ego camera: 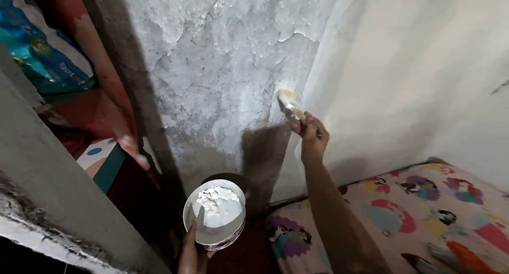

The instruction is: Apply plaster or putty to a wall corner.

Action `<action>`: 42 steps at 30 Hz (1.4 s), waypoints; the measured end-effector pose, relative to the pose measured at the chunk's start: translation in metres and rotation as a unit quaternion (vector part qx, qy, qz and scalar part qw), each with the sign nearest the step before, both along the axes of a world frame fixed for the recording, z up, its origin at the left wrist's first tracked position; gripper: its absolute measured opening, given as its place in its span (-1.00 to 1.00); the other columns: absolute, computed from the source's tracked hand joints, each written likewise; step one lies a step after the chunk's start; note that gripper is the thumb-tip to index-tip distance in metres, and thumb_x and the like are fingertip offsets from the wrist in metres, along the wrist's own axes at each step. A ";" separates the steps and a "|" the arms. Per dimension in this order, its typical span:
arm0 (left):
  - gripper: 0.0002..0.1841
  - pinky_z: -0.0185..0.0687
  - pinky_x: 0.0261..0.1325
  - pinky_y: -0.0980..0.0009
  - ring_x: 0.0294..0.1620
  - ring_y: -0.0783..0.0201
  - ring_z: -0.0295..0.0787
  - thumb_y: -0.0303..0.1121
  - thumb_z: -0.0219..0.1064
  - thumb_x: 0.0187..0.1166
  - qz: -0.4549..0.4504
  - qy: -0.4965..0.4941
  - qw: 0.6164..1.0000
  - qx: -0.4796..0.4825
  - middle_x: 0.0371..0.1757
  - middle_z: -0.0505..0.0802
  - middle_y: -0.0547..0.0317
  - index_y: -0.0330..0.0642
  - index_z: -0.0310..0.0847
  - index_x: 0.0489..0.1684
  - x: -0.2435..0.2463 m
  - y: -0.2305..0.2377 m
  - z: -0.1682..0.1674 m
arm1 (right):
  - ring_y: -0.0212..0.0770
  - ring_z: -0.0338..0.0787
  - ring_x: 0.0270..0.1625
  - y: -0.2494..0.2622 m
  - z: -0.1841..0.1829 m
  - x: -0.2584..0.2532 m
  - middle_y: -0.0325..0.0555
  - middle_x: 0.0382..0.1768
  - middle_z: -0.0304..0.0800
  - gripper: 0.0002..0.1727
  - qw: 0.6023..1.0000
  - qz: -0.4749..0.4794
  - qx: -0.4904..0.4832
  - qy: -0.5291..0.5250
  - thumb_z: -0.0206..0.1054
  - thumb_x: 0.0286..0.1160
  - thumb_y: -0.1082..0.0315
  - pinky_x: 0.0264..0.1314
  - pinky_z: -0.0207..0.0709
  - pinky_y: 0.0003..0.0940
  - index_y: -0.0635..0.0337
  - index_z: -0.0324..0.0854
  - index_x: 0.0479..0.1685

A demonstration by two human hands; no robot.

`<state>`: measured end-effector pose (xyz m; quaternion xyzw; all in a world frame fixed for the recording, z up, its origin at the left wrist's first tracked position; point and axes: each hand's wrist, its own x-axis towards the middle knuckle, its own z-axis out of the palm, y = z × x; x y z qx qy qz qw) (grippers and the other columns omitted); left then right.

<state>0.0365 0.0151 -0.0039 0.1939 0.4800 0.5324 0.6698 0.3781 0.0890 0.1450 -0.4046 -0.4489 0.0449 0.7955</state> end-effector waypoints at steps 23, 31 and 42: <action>-0.48 0.81 -0.35 0.08 -0.17 -0.06 0.88 0.07 -0.03 0.83 0.000 -0.017 1.000 0.014 0.07 0.83 -0.19 -0.07 0.41 0.55 -0.007 0.000 0.001 | -0.24 0.92 -0.06 -0.012 -0.060 -0.043 0.10 -0.05 0.90 -0.63 0.983 -0.032 -0.149 -0.099 0.16 0.78 0.31 0.12 0.80 -0.28 0.43 0.69 0.26; -0.47 0.82 -0.37 0.05 -0.21 -0.08 0.89 0.09 -0.02 0.82 -0.010 -0.013 1.000 0.011 0.03 0.86 -0.20 -0.10 0.50 0.47 -0.009 -0.002 -0.004 | -0.21 0.91 0.00 -0.011 0.081 -0.023 0.01 0.04 0.86 -0.53 0.996 0.008 0.059 -0.063 0.07 0.87 0.19 0.21 0.80 -0.20 0.45 0.53 0.40; -0.47 0.80 -0.42 0.12 -0.28 -0.01 0.87 0.08 -0.05 0.83 -0.007 -0.008 1.000 0.019 -0.04 0.86 -0.18 -0.11 0.48 0.46 -0.012 -0.002 -0.002 | -0.16 0.92 -0.01 -0.010 -0.045 -0.048 0.15 0.02 0.89 -0.60 0.974 -0.038 -0.163 -0.152 0.17 0.78 0.28 0.13 0.78 -0.24 0.37 0.65 0.38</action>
